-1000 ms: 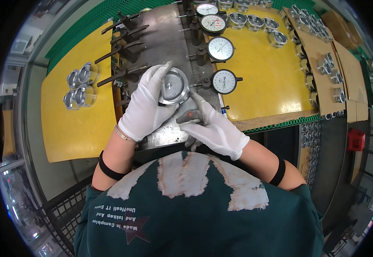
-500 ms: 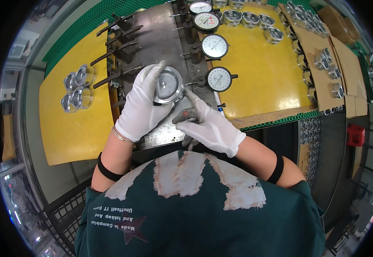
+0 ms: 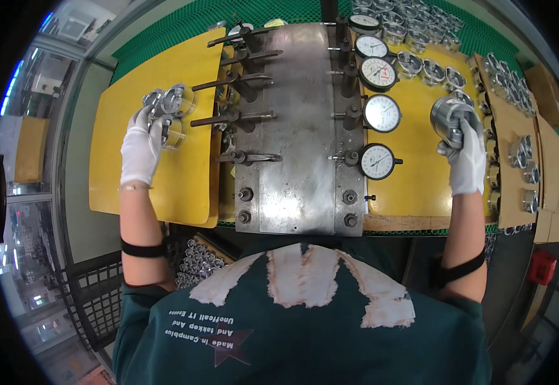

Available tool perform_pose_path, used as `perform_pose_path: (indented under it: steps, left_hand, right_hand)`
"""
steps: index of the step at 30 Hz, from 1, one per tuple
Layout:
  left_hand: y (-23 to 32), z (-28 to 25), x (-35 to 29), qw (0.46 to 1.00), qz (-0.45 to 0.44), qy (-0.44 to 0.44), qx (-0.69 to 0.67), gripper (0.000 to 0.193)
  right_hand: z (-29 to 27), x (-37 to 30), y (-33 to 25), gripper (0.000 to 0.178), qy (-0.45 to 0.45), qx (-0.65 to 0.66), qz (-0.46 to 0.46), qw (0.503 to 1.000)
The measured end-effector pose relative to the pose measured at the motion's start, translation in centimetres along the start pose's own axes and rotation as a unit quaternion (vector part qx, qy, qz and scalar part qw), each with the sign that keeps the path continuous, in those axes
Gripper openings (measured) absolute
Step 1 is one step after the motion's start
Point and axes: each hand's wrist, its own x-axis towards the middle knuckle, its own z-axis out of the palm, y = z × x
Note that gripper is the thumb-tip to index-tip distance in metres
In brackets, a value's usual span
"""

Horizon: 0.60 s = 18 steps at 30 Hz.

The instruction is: Inspecting and organizing metal pistons on a quality control station and moving them to a storage container.

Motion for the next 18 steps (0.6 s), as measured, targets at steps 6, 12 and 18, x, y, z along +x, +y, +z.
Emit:
perform_pose_path:
  steps: [6, 12, 18]
  left_hand:
    - [-3.8, 1.4, 3.9, 0.97, 0.058, -0.192, 0.135, 0.052]
    - [-5.4, 1.9, 4.3, 0.972, 0.039, -0.197, 0.123, 0.048]
    - [-0.8, -0.1, -0.1, 0.967, -0.063, -0.24, 0.06, 0.043]
  right_hand:
    - [-2.2, 10.4, 7.5, 0.028, -0.021, -0.08, 0.145, 0.986]
    - [-0.4, 15.4, 9.4, 0.031, 0.059, 0.014, 0.251, 0.966]
    - [-3.5, 19.0, 11.0, 0.028, 0.083, -0.066, 0.219, 0.97]
